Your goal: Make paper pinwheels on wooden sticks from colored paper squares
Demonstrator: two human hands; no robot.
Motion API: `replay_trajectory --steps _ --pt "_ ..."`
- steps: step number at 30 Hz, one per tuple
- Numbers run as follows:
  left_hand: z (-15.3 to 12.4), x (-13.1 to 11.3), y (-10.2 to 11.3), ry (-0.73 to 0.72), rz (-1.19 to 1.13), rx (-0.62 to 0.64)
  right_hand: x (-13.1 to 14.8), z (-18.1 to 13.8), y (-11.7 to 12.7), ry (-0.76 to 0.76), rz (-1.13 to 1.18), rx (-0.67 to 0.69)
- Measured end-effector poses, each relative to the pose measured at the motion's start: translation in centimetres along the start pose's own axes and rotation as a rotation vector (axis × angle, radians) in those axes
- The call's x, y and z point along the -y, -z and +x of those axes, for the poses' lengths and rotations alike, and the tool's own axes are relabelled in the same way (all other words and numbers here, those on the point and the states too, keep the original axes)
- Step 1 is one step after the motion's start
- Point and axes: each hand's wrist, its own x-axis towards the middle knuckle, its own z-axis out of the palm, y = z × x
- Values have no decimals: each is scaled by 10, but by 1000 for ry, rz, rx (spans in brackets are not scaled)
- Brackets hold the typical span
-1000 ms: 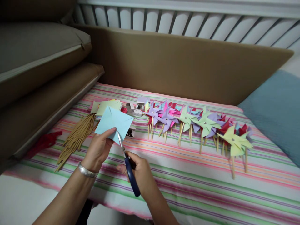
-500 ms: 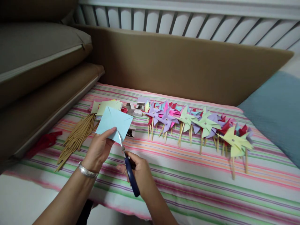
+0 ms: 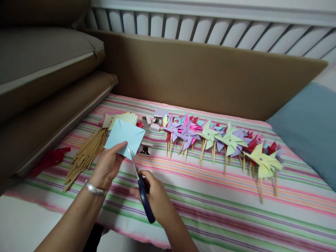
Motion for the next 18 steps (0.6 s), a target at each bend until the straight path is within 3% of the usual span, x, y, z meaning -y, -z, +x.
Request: replay_trajectory --steps 3,7,9,14,18 --pt "7 -10 10 0 115 1 3 -3 15 32 -60 12" --pt "7 -18 20 155 331 211 8 1 37 38 62 -304" --pt "2 -16 19 258 420 346 10 4 43 69 162 -383" --pt "-13 -4 7 437 511 576 9 7 42 67 281 -307" --pt "-16 3 1 516 459 634 4 11 38 82 344 -373"
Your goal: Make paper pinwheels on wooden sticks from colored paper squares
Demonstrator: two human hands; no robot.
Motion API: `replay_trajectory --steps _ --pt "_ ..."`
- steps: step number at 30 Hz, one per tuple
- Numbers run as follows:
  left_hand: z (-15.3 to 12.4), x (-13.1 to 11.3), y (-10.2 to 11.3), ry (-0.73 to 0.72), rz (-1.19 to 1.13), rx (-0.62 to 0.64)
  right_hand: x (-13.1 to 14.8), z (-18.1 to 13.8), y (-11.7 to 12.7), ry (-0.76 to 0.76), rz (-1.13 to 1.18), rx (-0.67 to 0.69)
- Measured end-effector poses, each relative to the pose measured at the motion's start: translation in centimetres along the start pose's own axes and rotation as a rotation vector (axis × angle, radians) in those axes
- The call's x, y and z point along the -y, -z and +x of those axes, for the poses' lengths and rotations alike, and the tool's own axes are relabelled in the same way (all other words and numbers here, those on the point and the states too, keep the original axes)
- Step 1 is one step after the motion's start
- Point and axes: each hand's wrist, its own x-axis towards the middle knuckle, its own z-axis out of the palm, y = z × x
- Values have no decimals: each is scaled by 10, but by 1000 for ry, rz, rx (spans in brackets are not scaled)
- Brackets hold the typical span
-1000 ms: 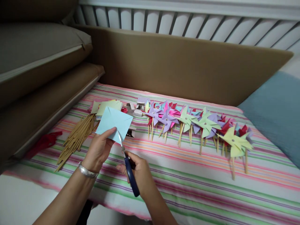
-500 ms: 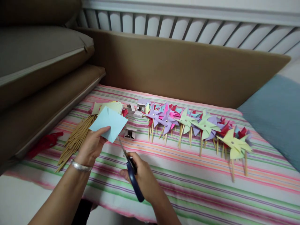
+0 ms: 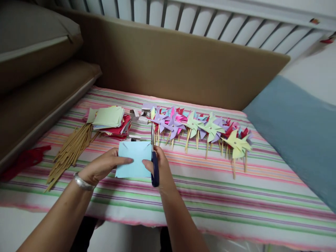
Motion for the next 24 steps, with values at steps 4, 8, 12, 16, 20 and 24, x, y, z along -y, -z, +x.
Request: replay_trajectory --steps 4,8,12,16,20,24 --pt "6 5 -4 -96 -224 -17 -2 6 -2 99 194 -155" --pt "14 21 -21 -154 -325 -46 -6 11 -6 185 246 -276" --pt "21 35 -41 -226 -394 -246 -15 13 -11 214 189 -290" --pt "25 32 -43 -282 -443 -407 -18 11 -15 174 88 -281" --pt "22 18 -22 -353 -407 -516 -6 1 -13 68 1 -183" --pt "16 5 3 -401 -382 -566 6 -15 -12 -74 -75 121"
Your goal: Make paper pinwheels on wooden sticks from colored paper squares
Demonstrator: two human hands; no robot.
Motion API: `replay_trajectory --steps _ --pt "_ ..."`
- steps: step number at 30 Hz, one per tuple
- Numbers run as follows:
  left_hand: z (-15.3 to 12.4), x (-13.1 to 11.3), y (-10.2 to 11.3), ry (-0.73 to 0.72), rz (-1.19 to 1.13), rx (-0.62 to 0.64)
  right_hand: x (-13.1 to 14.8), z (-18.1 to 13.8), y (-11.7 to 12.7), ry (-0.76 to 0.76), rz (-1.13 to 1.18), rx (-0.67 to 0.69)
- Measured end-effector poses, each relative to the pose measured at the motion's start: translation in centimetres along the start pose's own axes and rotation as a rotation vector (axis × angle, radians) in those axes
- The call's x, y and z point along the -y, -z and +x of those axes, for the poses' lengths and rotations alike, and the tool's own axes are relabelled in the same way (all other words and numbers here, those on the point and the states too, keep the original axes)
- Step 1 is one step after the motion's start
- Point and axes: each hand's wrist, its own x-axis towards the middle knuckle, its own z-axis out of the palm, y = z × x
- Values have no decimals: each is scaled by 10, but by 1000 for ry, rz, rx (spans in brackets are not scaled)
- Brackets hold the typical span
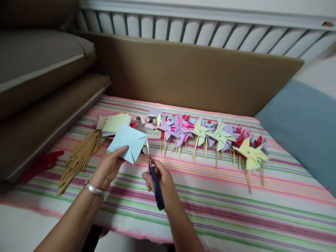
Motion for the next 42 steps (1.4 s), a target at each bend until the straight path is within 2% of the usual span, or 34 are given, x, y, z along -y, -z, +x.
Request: replay_trajectory --steps 3,8,24,42 --pt "6 -11 10 -28 -11 -11 -1 -7 -6 -117 -36 175" --pt "9 -18 16 -50 -23 -25 -8 -7 -15 -225 -30 258" --pt "0 -14 4 -48 -52 49 -9 -6 -20 -264 18 212" --pt "1 -10 4 -15 -116 32 -8 -6 -25 -251 5 156"
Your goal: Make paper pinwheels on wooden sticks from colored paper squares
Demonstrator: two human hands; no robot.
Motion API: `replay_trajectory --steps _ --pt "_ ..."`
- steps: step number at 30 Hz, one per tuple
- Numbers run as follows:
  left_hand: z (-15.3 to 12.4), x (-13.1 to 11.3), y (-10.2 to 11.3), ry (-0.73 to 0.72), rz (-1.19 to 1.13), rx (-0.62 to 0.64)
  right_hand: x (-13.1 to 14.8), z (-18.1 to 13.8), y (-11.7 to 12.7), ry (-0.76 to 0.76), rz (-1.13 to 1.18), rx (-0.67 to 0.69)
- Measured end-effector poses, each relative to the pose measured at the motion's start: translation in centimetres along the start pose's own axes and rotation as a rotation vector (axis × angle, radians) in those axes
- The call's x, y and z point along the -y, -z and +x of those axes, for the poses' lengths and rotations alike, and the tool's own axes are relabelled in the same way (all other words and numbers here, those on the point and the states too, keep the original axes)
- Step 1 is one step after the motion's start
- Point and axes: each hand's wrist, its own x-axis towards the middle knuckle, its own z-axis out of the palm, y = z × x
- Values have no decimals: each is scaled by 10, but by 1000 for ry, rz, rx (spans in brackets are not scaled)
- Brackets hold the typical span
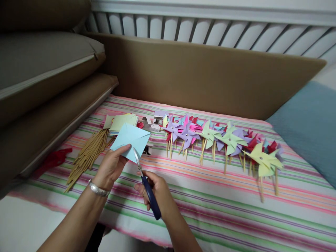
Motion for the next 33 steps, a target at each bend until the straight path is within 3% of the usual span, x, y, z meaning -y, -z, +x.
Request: replay_trajectory --steps 33 --pt "0 0 -1 13 -69 -27 -1 1 -4 -41 -11 -15"
